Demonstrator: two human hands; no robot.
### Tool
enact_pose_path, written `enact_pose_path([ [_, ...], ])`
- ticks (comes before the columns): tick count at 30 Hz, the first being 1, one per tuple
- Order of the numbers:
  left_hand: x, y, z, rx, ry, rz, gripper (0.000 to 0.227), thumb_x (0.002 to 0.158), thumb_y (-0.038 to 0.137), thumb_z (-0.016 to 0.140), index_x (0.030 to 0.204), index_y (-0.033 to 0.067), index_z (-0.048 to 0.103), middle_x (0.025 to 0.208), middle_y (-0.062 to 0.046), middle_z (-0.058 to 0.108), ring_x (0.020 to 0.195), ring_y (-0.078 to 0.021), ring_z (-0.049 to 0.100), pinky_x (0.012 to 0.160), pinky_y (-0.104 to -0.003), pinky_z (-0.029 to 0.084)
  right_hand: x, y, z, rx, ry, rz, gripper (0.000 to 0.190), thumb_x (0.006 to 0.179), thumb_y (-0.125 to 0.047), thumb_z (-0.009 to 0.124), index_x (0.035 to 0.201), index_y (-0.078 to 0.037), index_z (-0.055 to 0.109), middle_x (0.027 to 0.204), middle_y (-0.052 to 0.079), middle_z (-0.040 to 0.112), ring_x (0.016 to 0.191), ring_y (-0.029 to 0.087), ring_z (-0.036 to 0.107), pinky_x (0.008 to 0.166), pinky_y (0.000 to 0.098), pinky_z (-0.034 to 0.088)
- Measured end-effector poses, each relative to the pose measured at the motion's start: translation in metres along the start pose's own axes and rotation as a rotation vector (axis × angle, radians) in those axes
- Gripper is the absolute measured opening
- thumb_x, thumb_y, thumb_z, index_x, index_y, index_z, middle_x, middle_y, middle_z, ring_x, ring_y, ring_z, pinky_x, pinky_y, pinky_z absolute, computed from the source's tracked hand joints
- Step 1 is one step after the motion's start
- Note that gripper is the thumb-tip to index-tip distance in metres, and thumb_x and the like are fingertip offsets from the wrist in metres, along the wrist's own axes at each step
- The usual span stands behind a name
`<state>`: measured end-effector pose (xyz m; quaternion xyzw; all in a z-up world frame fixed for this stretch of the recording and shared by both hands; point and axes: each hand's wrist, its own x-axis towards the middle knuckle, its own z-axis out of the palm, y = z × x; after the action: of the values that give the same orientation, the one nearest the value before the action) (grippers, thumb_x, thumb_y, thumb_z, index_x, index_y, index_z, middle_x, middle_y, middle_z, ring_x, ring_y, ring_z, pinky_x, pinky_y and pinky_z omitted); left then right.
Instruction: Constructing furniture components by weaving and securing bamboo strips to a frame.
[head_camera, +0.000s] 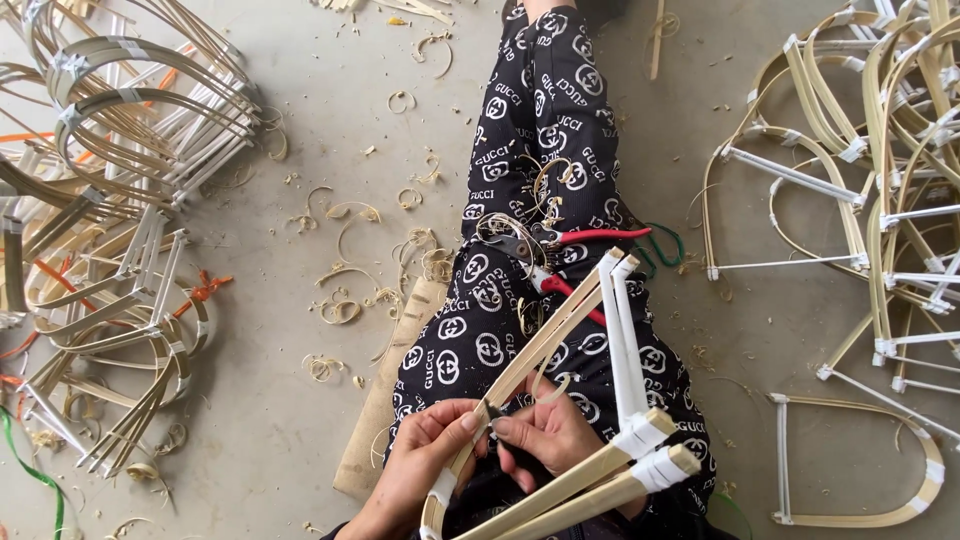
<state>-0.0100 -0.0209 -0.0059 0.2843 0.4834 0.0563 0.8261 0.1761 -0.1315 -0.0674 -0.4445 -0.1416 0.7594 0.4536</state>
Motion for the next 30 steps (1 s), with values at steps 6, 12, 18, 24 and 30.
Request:
enact_pose_path([
  [6,-0.003,-0.029,-0.031,-0.010,-0.018,-0.017,0.028,0.099,0.016,0.065,0.116,-0.0051,0.069,0.075,-0.006,0.069,0.056,-0.0085,0.060,0.050,-0.022,0.047,-0.003,-0.021,-0.032,-0.058,0.139,-0.215,0.029,0.099,-0.015,0.063,0.120,0.002,0.052,0.071,0.010,0.070,0.050,0.013,0.064,0.042,0.0241,0.053],
  [12,-0.006,-0.009,-0.016,-0.037,-0.066,-0.132,0.034,0.095,0.018,0.060,0.125,0.0031,0.066,0.075,-0.006,0.071,0.050,-0.0096,0.059,0.046,-0.023,0.047,-0.004,-0.020,-0.047,-0.173,0.252,-0.437,0.036,0.097,-0.011,0.064,0.125,0.006,0.049,0.081,0.009,0.070,0.071,0.016,0.074,0.059,0.0272,0.064],
  [18,0.014,-0.015,-0.012,0.005,-0.073,0.028,0.036,0.098,0.017,0.062,0.128,-0.0024,0.065,0.072,-0.004,0.067,0.045,-0.0080,0.054,0.040,-0.022,0.042,-0.013,-0.052,-0.001,-0.047,0.143,-0.302,0.045,0.096,-0.014,0.063,0.133,0.001,0.042,0.067,0.009,0.066,0.050,0.014,0.064,0.041,0.0252,0.054],
  [24,0.006,-0.014,-0.001,-0.038,-0.182,0.100,0.030,0.106,0.017,0.063,0.114,-0.0118,0.062,0.076,-0.004,0.065,0.051,-0.0072,0.054,0.045,-0.020,0.041,-0.005,-0.031,0.020,0.004,-0.001,-0.032,0.043,0.098,-0.013,0.061,0.133,-0.008,0.037,0.066,0.009,0.066,0.042,0.014,0.058,0.038,0.0251,0.047],
  [30,-0.016,-0.014,-0.008,0.081,-0.021,-0.054,0.040,0.095,0.017,0.064,0.130,-0.0015,0.069,0.072,-0.002,0.065,0.046,-0.0079,0.054,0.041,-0.021,0.041,-0.007,-0.015,0.010,0.048,-0.035,-0.075,0.023,0.102,-0.012,0.061,0.116,0.005,0.053,0.069,0.011,0.067,0.046,0.014,0.060,0.041,0.0248,0.048],
])
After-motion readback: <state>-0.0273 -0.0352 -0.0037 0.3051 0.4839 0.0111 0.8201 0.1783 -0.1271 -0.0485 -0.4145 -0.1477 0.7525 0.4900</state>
